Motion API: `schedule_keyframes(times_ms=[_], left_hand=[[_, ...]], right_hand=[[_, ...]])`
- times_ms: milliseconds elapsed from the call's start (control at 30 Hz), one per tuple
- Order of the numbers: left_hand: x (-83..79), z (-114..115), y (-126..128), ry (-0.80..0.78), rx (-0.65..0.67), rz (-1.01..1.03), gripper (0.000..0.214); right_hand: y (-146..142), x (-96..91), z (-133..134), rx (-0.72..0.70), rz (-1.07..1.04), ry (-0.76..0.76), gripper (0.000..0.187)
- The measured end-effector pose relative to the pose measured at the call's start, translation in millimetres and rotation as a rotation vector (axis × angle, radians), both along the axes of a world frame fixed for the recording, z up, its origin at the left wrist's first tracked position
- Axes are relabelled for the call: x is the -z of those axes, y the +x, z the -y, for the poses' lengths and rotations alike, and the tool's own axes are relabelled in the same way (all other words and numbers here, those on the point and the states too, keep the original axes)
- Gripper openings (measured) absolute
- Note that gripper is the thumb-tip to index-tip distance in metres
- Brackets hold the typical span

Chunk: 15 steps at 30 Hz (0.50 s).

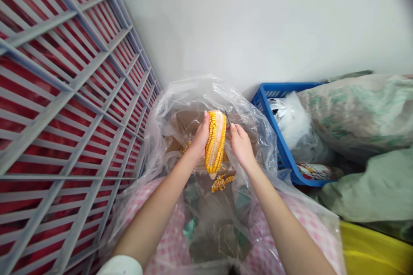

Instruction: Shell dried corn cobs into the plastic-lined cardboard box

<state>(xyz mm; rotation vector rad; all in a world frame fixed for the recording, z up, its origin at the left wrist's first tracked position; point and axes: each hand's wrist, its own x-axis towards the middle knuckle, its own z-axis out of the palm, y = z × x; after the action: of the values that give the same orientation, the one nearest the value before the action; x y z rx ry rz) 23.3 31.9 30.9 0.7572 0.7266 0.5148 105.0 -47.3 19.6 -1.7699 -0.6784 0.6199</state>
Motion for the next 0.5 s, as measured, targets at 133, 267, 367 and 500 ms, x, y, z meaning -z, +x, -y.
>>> schedule_keyframes(times_ms=[133, 267, 367, 500], left_hand=[[-4.7, 0.3, -0.5, -0.006, 0.086, -0.002, 0.068], [-1.5, -0.7, 0.1, 0.031, 0.07, -0.046, 0.067], [-0.5, -0.5, 0.4, 0.077, 0.041, -0.052, 0.065], [-2.4, 3.8, 0.3, 0.216, 0.014, -0.059, 0.059]], right_hand=[[0.2, -1.6, -1.1, -0.047, 0.053, -0.103, 0.029], [0.2, -1.7, -0.8, -0.1, 0.049, -0.109, 0.029], [-1.0, -5.9, 1.5, -0.016, 0.072, -0.075, 0.037], [-5.0, -15.5, 5.5, 0.025, 0.163, 0.0, 0.047]])
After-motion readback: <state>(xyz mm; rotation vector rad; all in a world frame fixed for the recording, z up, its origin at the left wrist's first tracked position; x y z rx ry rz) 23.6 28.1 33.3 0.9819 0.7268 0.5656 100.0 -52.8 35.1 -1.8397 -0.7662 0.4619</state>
